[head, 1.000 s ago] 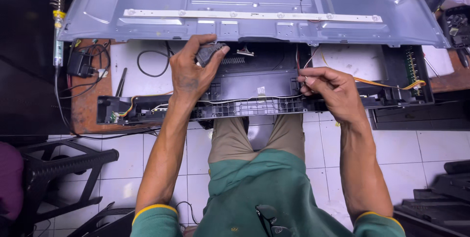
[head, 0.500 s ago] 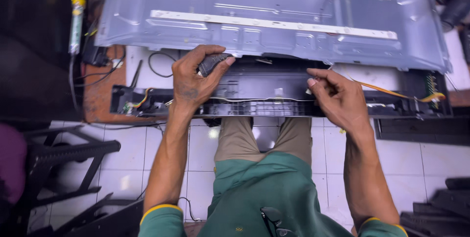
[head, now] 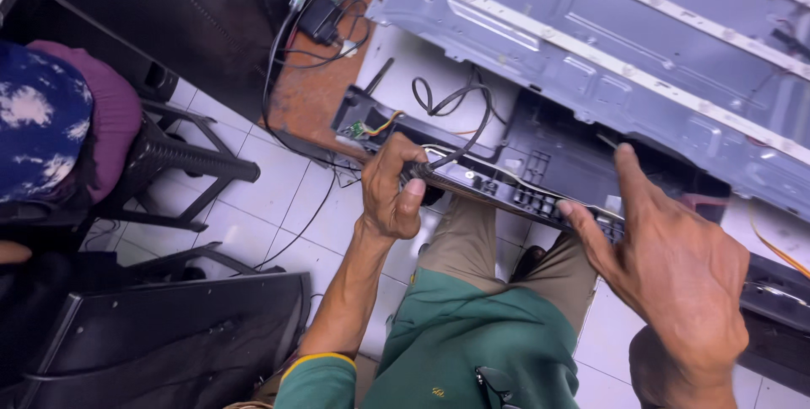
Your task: The person works on the back of a disassembled television, connecting wires to the internal circuit board and adjusting the backlight strips. They handle various cables and components within the open chassis while sitting on the floor.
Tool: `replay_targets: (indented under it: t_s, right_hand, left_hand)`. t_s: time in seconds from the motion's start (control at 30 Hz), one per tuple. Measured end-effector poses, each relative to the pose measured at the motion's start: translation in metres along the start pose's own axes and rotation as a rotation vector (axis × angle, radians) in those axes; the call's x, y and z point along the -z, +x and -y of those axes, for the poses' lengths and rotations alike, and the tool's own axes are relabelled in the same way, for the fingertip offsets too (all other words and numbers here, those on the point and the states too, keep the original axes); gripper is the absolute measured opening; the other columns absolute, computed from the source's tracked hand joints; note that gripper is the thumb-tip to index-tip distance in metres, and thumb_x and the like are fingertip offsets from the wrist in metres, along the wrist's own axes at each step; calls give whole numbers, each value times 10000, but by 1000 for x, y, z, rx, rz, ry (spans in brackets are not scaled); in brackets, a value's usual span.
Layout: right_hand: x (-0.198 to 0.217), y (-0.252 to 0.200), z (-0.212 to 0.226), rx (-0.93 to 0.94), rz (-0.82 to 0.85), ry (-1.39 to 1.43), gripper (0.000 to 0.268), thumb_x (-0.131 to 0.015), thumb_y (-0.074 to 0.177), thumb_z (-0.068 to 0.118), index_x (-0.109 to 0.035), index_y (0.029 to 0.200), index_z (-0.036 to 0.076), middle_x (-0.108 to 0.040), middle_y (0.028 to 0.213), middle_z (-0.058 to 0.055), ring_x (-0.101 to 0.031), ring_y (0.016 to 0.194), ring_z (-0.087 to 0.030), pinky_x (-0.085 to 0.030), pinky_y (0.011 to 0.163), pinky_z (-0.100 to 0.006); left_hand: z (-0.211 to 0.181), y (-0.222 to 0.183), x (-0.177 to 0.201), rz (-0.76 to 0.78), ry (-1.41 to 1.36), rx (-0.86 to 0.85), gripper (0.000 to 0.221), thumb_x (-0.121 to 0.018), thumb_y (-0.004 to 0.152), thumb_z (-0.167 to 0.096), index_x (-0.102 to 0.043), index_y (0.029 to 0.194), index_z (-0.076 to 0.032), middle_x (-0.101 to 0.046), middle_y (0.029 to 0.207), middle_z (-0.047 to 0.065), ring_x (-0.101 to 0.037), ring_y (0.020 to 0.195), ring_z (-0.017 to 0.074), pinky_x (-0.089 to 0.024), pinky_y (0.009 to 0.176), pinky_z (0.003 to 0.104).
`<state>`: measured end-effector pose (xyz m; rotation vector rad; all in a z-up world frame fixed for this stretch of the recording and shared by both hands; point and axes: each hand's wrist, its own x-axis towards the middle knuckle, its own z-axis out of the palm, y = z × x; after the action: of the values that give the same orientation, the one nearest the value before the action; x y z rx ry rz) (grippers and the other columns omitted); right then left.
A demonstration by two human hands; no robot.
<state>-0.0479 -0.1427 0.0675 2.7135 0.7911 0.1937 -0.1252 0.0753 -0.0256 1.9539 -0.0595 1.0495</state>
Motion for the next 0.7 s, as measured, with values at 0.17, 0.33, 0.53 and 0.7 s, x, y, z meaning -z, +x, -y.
replay_targets:
  t_s: [0.17,0.33,0.53,0.7]
  right_hand:
    - [6,24,68,583,-110,722,560,-442,829,412,-413,1259,54,-515,1233,-132,-533,1076,-291,-466,789,-417]
    - [-13,37,126,959,-79,1072,537,-390,921,274,-221,1348,-5,-560,1129,-152,-557,1032,-296,-452,879,-360]
    - [-9,68,174,1005,208,1293,638,-432,834,134,-125,1393,120,-423,1366,-115,-456,420,-104,-503,588,-295]
    - [12,93,228,993,-129,1554,517,-580,945,246,-292,1359,133,-547,1251,-67,-593,1099,-164,-507,863,-232]
  left_hand:
    - [12,-27,18,5,65,-103,273,-369,882,-260,-486,849,-16,-513,749,101,-495,615,241,-413,568,346]
    - [36,-76,28,-103,196,-161,201,-480,857,-213,-502,882,-15,-607,834,83,-569,627,246,-468,537,346]
    - [49,-61,76,-257,419,-70,214,-633,826,-198,-605,877,8,-517,682,65,-479,539,180,-451,516,299]
    - [47,-21,120,-367,595,-160,227,-703,784,-117,-573,875,45,-592,798,132,-543,646,287,-461,613,377]
